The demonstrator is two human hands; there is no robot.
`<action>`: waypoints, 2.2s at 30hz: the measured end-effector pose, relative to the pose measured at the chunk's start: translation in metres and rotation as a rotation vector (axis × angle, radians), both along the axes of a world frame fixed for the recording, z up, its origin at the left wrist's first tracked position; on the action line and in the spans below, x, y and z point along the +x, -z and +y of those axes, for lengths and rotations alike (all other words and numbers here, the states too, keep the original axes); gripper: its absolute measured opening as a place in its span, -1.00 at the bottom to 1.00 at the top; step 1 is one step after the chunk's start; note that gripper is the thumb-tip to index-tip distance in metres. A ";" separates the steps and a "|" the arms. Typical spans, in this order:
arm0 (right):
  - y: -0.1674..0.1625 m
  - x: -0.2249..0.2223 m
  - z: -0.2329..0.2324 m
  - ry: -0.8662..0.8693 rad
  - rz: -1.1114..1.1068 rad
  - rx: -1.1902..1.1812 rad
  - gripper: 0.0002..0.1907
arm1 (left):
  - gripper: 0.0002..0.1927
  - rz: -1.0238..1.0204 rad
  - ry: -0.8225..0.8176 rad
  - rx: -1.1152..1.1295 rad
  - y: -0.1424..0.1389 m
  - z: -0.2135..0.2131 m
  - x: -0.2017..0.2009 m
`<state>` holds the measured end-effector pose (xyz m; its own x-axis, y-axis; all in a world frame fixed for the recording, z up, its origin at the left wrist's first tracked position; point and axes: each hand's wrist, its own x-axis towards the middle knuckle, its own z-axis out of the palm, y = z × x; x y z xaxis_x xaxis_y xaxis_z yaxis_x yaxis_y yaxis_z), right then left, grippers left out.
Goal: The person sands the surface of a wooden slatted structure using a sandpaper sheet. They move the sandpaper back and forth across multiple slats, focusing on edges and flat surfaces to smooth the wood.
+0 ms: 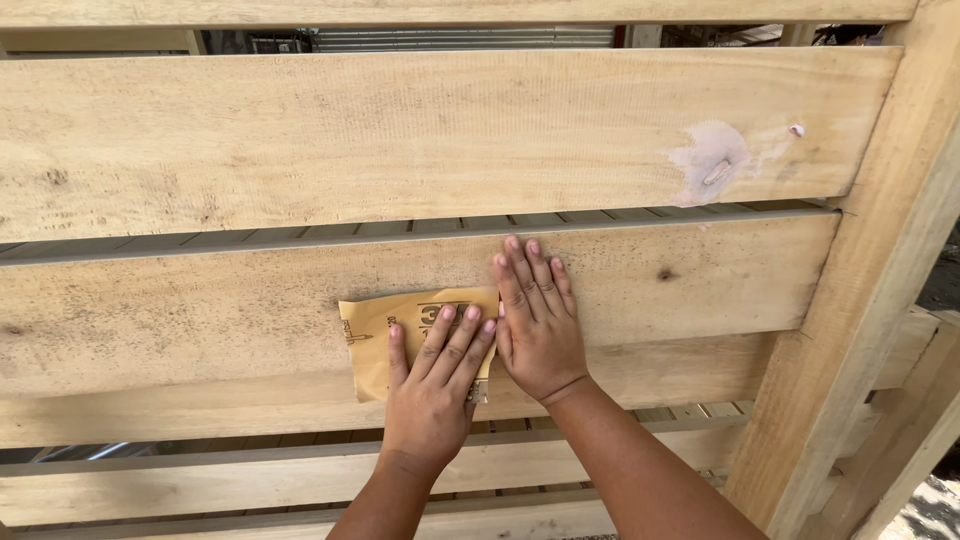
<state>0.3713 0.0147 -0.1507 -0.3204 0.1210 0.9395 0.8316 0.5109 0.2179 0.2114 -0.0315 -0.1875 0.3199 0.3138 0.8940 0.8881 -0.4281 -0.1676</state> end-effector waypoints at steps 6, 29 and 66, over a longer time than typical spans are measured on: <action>0.009 0.032 -0.065 -0.327 -0.305 -0.278 -0.17 | -0.63 0.112 0.395 -0.125 -0.020 -0.053 -0.024; -0.004 0.176 -0.079 0.360 0.446 -0.230 -0.73 | -0.46 -0.006 -0.042 0.284 -0.079 0.032 0.134; -0.023 0.204 -0.008 0.256 0.283 -0.016 -0.27 | -0.33 0.185 -0.403 0.377 -0.064 0.043 0.128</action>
